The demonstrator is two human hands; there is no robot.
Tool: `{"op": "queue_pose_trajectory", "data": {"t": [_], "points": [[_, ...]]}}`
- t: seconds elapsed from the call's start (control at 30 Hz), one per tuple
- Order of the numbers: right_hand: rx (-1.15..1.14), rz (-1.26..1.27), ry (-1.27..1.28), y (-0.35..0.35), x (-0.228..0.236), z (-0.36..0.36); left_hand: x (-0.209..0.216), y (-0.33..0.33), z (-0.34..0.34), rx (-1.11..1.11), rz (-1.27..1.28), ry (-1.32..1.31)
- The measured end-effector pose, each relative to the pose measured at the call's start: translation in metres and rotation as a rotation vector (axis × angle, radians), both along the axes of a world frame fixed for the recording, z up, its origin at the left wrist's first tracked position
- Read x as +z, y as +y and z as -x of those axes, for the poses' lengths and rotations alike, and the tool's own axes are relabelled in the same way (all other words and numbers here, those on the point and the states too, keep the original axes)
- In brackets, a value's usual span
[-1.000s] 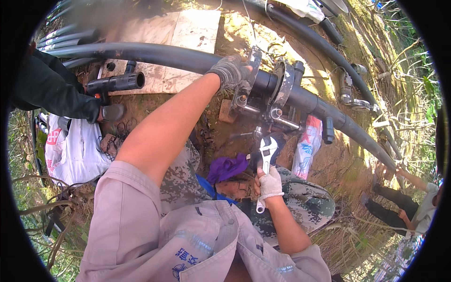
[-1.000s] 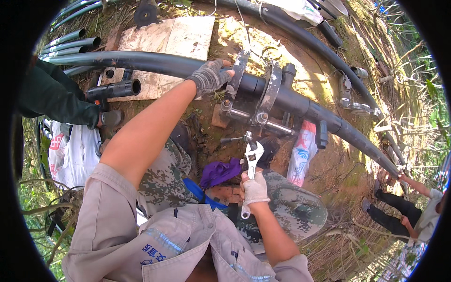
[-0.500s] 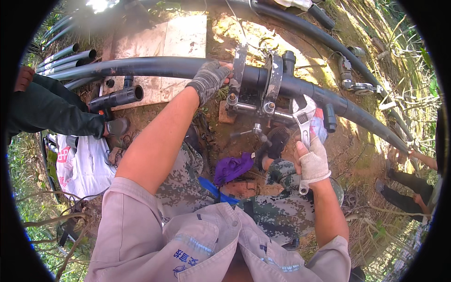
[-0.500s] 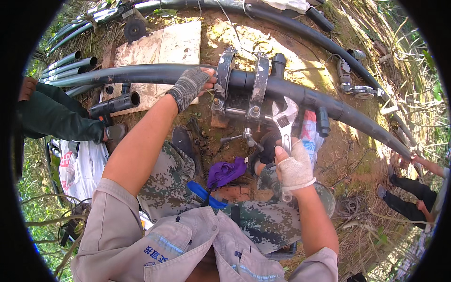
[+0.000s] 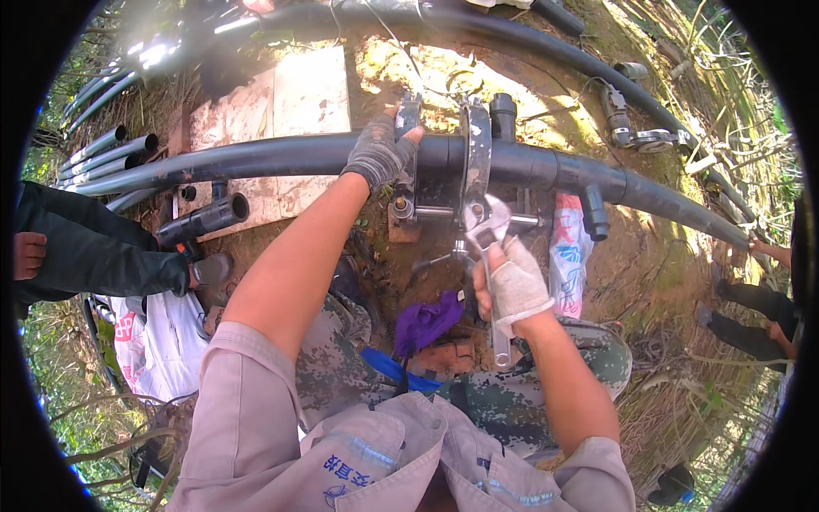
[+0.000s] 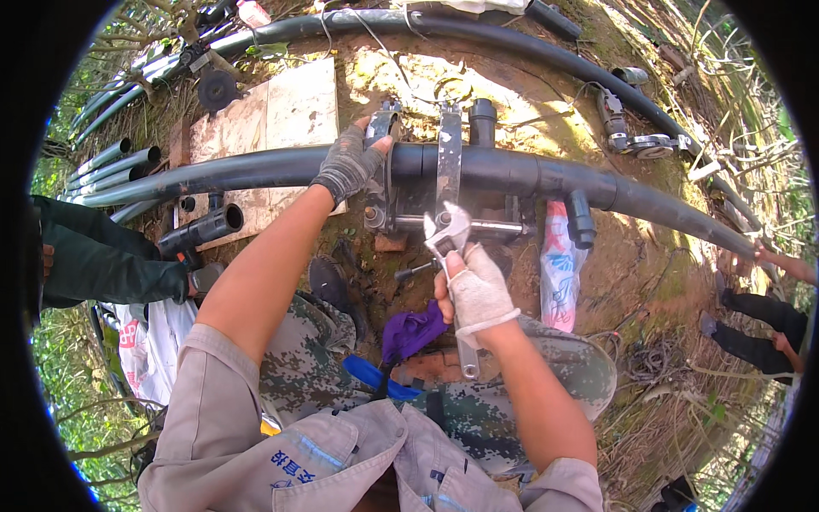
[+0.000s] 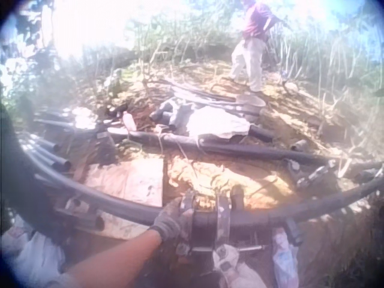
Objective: The person assembles a pipe fitting by tightening bolts on a clamp with a wrench. They align the pipe sections and secure the connection while another person assists by holding the pipe.
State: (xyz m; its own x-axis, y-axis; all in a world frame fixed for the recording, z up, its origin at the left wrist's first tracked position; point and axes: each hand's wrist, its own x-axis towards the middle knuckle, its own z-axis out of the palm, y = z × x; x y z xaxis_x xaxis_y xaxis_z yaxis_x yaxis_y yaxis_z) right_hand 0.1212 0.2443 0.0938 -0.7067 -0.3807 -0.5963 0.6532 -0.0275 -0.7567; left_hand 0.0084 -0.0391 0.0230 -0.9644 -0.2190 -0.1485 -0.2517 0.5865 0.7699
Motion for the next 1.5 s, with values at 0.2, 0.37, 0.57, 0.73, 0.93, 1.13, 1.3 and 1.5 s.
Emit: {"op": "queue_pose_trajectory", "data": {"t": [0.2, 0.37, 0.57, 0.73, 0.93, 1.13, 1.3, 1.5], "points": [[0.331, -0.221, -0.069, -0.06, -0.043, 0.005, -0.015, 0.006, 0.017, 0.058, 0.087, -0.023], [0.307, -0.212, -0.144, -0.073, -0.048, 0.011, -0.016, 0.007, 0.02, 0.104, 0.054, -0.001], [0.425, -0.196, -0.169, -0.071, -0.04, 0.042, -0.016, 0.01, 0.02, 0.123, 0.049, 0.011], [0.385, -0.357, -0.2, -0.091, -0.031, 0.037, -0.018, 0.012, 0.021, 0.154, 0.049, 0.044], [0.11, -0.044, -0.293, -0.107, -0.061, 0.0, -0.019, 0.023, 0.022, 0.239, 0.059, 0.183], [0.033, 0.208, -0.186, -0.098, -0.082, -0.019, -0.024, 0.027, 0.022, 0.25, -0.062, 0.363], [-0.614, 0.17, -0.195, -0.199, -0.086, -0.05, -0.028, 0.03, 0.021, 0.295, -0.079, 0.331], [-0.515, 0.354, -0.178, -0.184, -0.115, -0.079, -0.025, 0.026, 0.022, 0.245, -0.075, 0.362]]}}
